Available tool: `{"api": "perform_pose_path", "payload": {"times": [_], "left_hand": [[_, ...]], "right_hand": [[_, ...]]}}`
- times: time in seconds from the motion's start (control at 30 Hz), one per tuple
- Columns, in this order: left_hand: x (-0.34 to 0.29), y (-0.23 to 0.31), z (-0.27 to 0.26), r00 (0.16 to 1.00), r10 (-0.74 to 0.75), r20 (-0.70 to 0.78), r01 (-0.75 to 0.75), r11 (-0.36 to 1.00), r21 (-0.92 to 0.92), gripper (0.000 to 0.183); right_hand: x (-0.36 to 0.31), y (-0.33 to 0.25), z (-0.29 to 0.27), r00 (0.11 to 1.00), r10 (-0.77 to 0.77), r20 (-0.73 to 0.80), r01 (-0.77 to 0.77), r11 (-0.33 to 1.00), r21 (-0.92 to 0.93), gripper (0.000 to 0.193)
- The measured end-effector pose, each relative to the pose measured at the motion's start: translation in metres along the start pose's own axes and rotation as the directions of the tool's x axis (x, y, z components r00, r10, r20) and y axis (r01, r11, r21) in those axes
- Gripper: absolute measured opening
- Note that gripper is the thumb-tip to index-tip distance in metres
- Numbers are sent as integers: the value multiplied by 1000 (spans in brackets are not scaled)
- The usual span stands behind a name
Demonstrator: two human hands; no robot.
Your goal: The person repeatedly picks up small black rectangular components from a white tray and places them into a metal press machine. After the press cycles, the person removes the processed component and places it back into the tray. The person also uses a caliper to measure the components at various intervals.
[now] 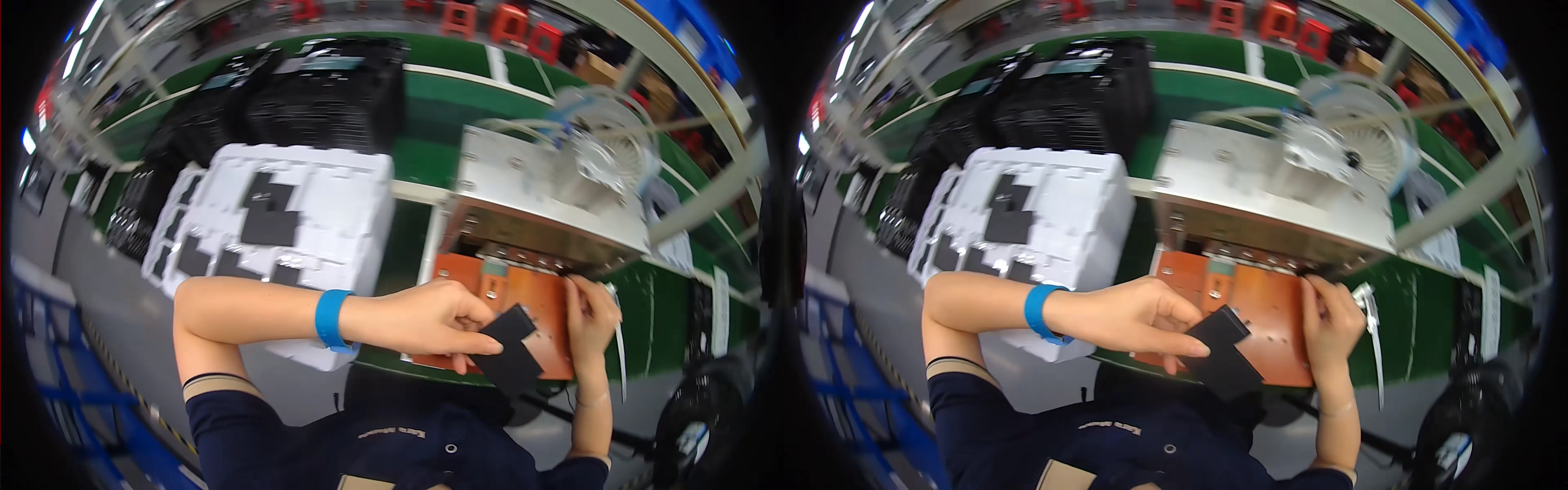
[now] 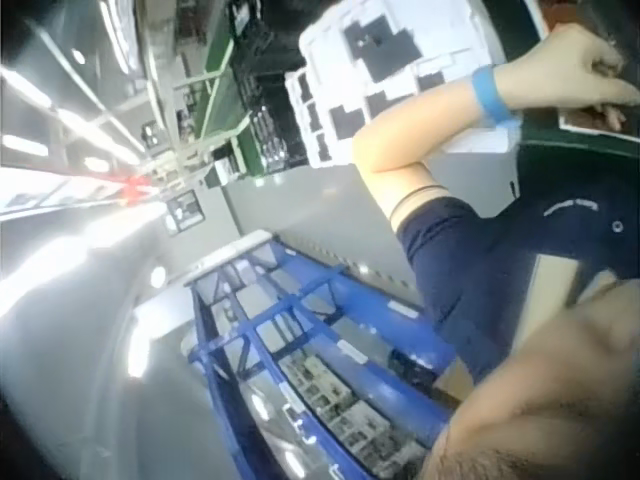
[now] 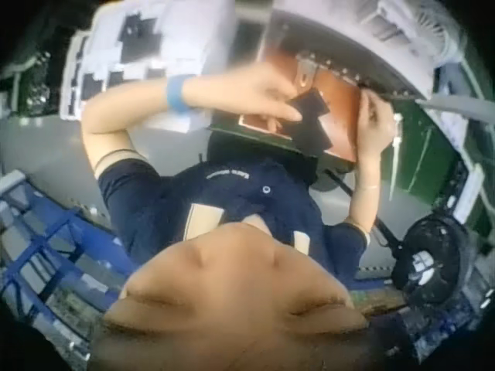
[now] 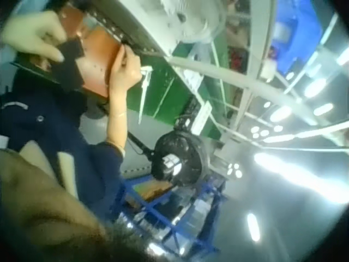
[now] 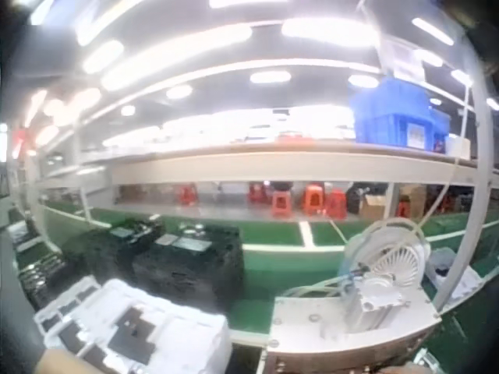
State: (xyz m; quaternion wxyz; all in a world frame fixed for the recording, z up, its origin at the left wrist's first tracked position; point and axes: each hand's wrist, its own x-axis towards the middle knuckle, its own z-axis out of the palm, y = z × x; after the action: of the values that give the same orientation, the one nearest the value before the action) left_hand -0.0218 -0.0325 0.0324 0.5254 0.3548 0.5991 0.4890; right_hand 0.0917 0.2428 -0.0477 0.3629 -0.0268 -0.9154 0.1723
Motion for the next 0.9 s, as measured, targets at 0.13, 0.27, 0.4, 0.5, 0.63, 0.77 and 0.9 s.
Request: {"api": "perform_pose_path", "payload": {"times": [0.13, 0.27, 0.4, 0.5, 0.63, 0.77, 0.9], "left_hand": [[-71, 25, -23, 926, 145, -348, -83, 979, 186, 22], [-176, -9, -108, 359, 284, -889, 15, 951, 309, 37], [-267, -56, -173, 90, 102, -991, 191, 975, 118, 45], [-264, -84, -196, 149, 2, -989, 226, 974, 36, 35], [-238, -111, -226, 83, 150, -985, 485, 858, 171, 32], [-227, -97, -174, 108, 486, -867, 785, 494, 374, 44], [-221, -124, -161, 480, 527, -701, 700, 252, 668, 52]], "right_hand": [[12, -25, -15, 996, -76, 53, 71, 994, 86, 23], [43, -78, -10, 950, -288, 120, 244, 924, 293, 35], [78, -140, 38, 785, -596, 166, 437, 725, 533, 29], [92, -188, 103, 711, -679, 182, 464, 647, 605, 32], [98, -239, 166, 751, -618, 231, 423, 719, 551, 43], [91, -261, 190, 708, -570, 418, 311, 782, 539, 47], [91, -268, 184, 765, -504, 402, 164, 755, 634, 31]]}}
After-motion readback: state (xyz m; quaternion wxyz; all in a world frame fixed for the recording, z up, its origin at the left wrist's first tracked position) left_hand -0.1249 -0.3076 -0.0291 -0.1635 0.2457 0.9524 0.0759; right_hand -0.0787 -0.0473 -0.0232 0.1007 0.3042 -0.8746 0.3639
